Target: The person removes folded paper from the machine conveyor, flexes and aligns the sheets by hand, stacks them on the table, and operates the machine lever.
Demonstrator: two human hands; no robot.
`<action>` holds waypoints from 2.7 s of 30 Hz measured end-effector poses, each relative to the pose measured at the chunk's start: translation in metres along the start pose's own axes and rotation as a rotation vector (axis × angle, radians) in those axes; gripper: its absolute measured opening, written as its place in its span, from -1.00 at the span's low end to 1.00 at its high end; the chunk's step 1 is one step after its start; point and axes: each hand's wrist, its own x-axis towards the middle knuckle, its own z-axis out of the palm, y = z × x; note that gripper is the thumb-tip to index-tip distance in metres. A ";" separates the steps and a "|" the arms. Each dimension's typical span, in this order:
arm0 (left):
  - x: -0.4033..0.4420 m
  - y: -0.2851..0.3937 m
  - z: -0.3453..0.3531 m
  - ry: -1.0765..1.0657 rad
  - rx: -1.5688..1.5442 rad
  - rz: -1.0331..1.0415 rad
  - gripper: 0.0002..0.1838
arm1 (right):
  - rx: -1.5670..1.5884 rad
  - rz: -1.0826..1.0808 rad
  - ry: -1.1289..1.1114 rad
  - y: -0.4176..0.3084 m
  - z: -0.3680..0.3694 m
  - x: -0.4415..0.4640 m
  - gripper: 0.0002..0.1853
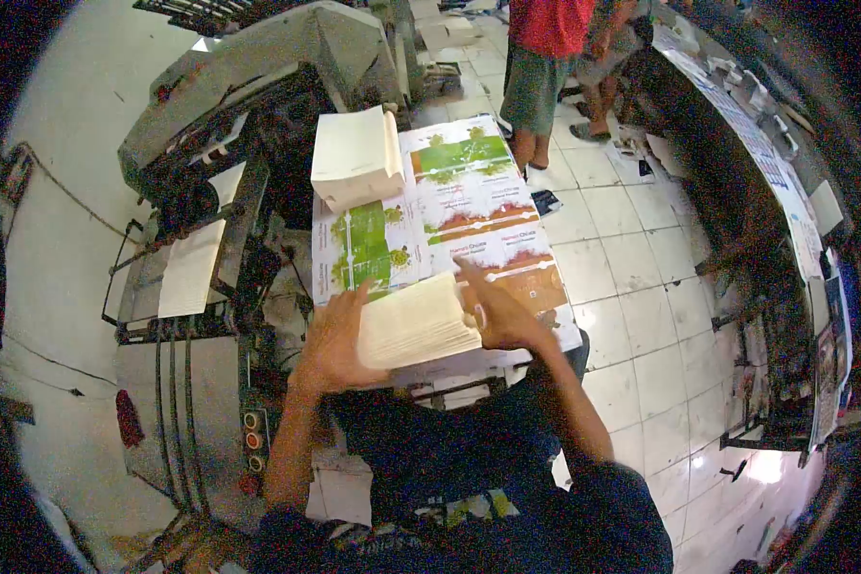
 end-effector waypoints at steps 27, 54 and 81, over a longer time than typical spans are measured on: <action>-0.033 -0.052 0.030 0.483 -0.816 -0.182 0.17 | -0.697 -0.302 -0.202 -0.101 0.032 0.091 -0.35; -0.051 -0.104 0.201 0.639 -1.730 -0.445 -0.26 | 0.576 0.088 0.386 0.082 0.022 0.088 -0.31; -0.033 -0.064 0.177 0.678 -1.976 -0.317 -0.32 | -0.620 -0.171 0.395 -0.118 0.028 0.031 -0.24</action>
